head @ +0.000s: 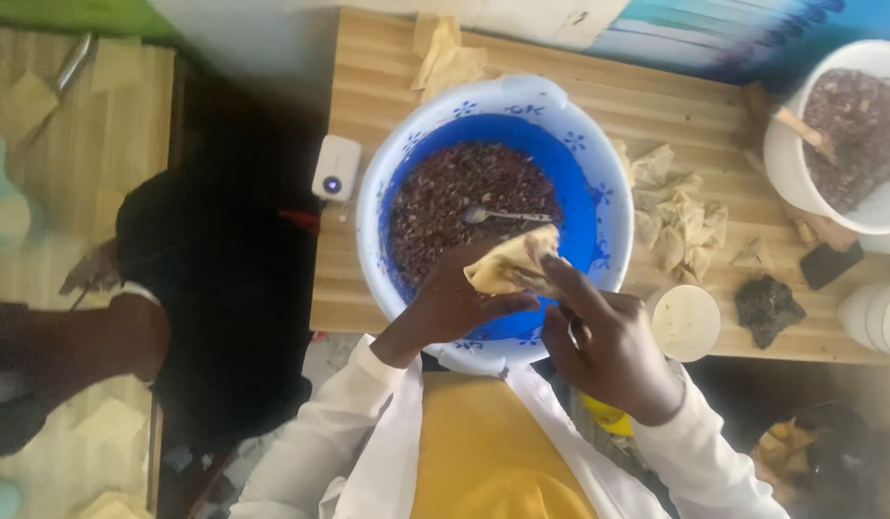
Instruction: The person repeatedly scoops a dark grainy filling into triangular pastry wrappers, folds and seals them, and places the finished samosas on a wooden table. A second person is visible frying samosas in a nearby pot.
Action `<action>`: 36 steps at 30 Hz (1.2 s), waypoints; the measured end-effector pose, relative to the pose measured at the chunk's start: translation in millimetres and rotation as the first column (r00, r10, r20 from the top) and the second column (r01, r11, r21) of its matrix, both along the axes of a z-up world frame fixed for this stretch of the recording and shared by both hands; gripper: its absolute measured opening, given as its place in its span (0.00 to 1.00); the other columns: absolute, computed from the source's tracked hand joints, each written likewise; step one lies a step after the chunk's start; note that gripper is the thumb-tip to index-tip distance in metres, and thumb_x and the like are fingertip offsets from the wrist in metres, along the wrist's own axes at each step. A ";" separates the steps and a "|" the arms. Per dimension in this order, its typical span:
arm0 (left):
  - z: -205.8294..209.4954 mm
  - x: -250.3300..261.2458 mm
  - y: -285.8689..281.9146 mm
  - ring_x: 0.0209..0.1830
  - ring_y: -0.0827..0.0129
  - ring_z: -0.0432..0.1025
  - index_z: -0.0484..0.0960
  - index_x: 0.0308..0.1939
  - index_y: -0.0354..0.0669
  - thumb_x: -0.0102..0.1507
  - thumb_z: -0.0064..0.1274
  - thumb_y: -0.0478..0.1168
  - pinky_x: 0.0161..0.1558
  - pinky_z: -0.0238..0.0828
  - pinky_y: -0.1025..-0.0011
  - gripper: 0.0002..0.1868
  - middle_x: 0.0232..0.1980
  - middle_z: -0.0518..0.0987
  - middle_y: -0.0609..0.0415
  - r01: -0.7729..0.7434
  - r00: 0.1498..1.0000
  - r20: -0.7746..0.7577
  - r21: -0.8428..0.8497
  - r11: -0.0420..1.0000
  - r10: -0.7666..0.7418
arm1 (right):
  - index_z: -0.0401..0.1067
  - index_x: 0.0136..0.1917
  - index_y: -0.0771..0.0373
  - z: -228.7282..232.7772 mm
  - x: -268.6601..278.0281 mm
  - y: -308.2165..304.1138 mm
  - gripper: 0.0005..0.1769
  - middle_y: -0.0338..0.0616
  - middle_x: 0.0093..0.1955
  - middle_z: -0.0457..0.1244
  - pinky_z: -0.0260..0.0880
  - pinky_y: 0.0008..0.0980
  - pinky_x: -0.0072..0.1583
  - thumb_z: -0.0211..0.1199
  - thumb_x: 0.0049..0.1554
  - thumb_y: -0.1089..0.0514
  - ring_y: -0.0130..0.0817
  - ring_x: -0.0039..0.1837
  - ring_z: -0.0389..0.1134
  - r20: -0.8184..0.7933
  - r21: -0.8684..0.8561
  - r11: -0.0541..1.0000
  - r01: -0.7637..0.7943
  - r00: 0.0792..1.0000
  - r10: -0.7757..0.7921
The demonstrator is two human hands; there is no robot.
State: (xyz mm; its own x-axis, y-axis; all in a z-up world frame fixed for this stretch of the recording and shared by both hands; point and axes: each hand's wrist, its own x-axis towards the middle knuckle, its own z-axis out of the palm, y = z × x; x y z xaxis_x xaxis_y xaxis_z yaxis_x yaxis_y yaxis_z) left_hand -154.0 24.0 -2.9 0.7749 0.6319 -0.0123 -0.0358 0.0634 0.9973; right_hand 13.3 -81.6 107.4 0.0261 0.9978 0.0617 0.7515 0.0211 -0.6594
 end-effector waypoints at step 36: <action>-25.0 111.9 -38.4 0.49 0.65 0.77 0.83 0.52 0.36 0.60 0.61 0.28 0.54 0.75 0.66 0.16 0.51 0.82 0.47 -0.018 0.998 0.022 -0.757 0.653 0.053 | 0.78 0.59 0.55 -165.3 139.8 -177.5 0.20 0.51 0.69 0.63 0.58 0.57 0.69 0.70 0.52 0.56 0.53 0.72 0.59 0.268 -0.071 0.594 0.802 0.588 -0.763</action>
State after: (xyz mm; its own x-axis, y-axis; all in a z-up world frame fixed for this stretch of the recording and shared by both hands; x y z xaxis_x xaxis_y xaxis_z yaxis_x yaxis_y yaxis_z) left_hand -42.1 -14.4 -27.9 0.7632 0.4440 -0.4696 -0.0911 0.7933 0.6020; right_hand 153.1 -259.1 -57.9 0.8087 0.5882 -0.0046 0.5286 -0.7300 -0.4332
